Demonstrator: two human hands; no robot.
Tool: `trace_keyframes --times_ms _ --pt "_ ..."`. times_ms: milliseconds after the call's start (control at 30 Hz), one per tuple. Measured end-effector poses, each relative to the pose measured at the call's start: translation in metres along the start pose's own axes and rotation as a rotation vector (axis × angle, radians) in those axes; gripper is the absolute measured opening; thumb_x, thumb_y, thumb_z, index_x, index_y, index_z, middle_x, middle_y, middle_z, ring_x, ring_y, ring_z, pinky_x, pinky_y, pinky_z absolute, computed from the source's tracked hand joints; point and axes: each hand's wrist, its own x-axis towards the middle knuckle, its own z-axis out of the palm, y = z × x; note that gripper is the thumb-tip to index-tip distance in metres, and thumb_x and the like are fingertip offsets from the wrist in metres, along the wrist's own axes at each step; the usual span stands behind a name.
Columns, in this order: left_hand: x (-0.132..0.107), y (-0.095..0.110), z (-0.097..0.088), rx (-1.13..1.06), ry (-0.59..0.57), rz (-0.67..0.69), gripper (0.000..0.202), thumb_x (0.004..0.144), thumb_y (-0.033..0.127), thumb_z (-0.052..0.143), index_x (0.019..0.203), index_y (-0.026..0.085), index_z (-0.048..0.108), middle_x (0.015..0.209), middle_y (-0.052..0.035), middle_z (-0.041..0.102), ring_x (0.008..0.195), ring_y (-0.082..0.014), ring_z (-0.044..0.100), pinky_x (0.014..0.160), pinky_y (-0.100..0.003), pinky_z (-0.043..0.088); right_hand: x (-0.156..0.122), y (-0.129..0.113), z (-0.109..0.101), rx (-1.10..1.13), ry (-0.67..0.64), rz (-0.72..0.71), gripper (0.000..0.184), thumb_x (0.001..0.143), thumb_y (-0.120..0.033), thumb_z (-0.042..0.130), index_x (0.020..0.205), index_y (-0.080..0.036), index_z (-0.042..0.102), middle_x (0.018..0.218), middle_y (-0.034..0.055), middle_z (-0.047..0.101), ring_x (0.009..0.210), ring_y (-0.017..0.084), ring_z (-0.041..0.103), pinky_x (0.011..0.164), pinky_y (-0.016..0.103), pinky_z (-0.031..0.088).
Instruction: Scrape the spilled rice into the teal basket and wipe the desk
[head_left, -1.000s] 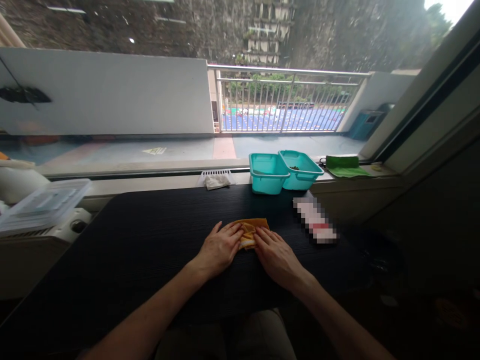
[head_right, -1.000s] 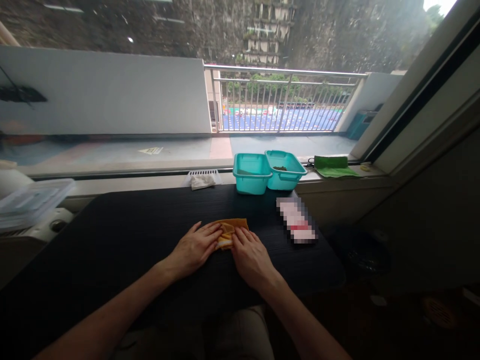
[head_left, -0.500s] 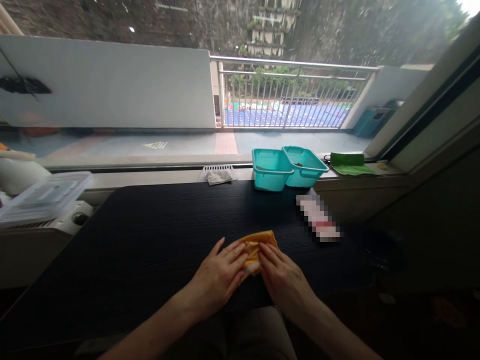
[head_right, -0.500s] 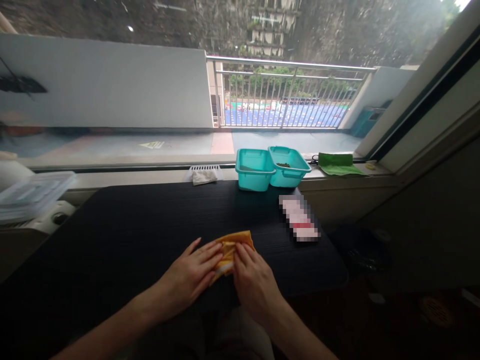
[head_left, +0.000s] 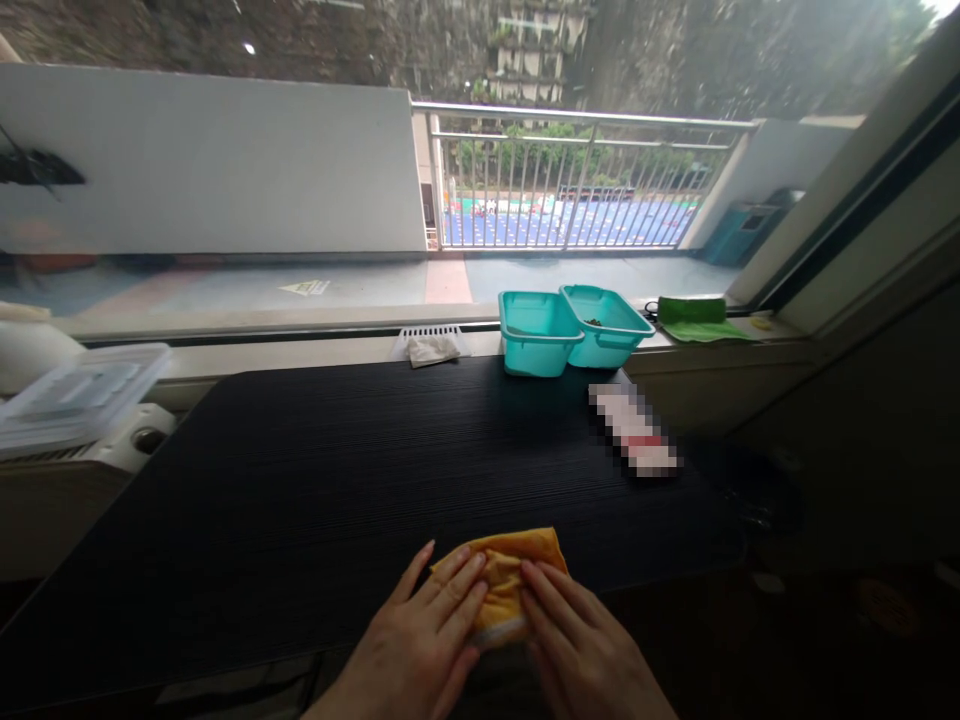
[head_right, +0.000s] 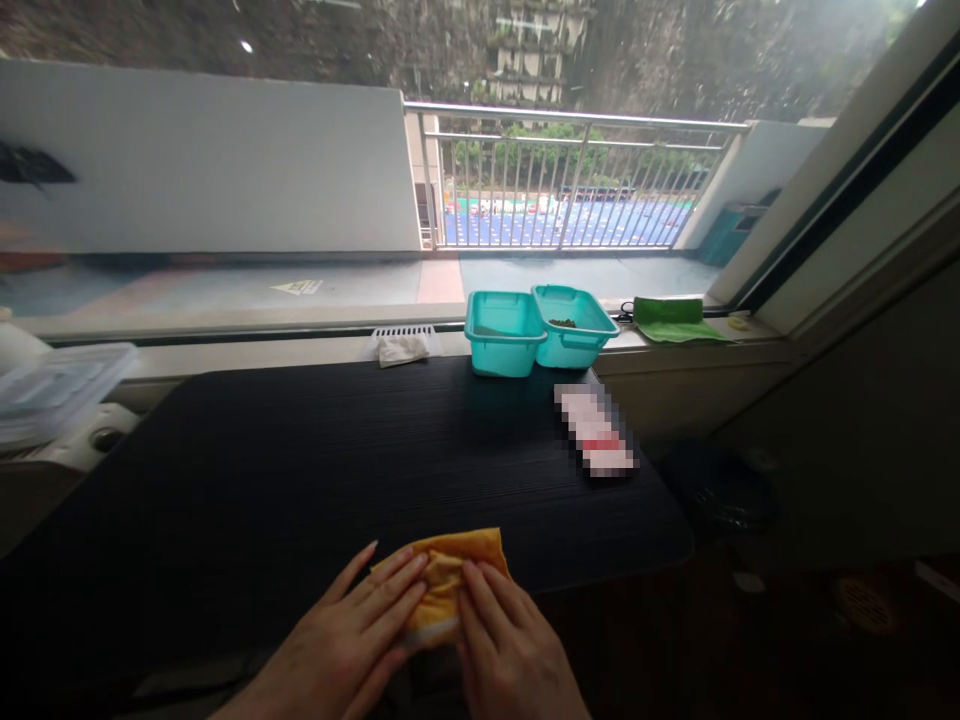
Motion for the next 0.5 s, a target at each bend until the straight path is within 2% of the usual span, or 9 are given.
trace_keyframes --times_ms 67,200,267,400,500 --pt "0.006 -0.002 0.0 -0.016 0.011 -0.048 0.045 0.098 0.027 0.045 0.142 0.022 0.046 0.147 -0.0047 0.05 0.138 -0.0209 0.046 0.118 -0.046 0.033 0.008 0.005 0.002 0.026 -0.008 0.052 0.038 0.091 -0.011 0.046 0.122 -0.01 0.067 0.129 0.0135 0.067 0.119 0.026 0.062 0.097 0.038 0.056" --pt "0.038 -0.013 0.002 -0.028 0.049 -0.22 0.037 0.099 0.026 0.041 0.133 0.023 0.056 0.144 -0.0056 0.055 0.136 -0.023 0.048 0.117 -0.054 0.03 0.039 0.025 0.012 -0.015 0.022 0.155 0.037 0.094 -0.015 0.044 0.123 -0.008 0.066 0.131 0.0166 0.064 0.122 0.03 0.059 0.101 0.047 0.051" --pt "0.039 -0.009 0.004 -0.009 0.077 -0.232 0.036 0.098 0.026 0.042 0.128 0.021 0.061 0.139 -0.0074 0.06 0.132 -0.0242 0.052 0.116 -0.053 0.032 0.036 0.025 0.012 -0.024 0.0 0.136 0.037 0.094 -0.016 0.046 0.125 -0.008 0.065 0.134 0.0168 0.062 0.124 0.03 0.058 0.101 0.048 0.051" --pt "0.027 0.003 0.01 0.031 0.133 -0.216 0.034 0.095 0.03 0.047 0.12 0.017 0.066 0.135 -0.0109 0.063 0.126 -0.0259 0.058 0.111 -0.048 0.042 0.012 0.015 0.003 0.029 -0.045 0.095 0.037 0.092 -0.016 0.049 0.127 -0.014 0.064 0.136 0.0124 0.062 0.124 0.027 0.058 0.099 0.044 0.053" --pt "0.044 -0.004 0.011 0.025 0.101 -0.258 0.034 0.094 0.029 0.048 0.12 0.016 0.065 0.137 -0.0129 0.061 0.128 -0.0272 0.056 0.111 -0.048 0.042 0.024 0.025 0.003 0.041 -0.052 0.141 0.035 0.093 -0.017 0.05 0.124 -0.014 0.066 0.134 0.0127 0.063 0.124 0.027 0.058 0.102 0.043 0.051"
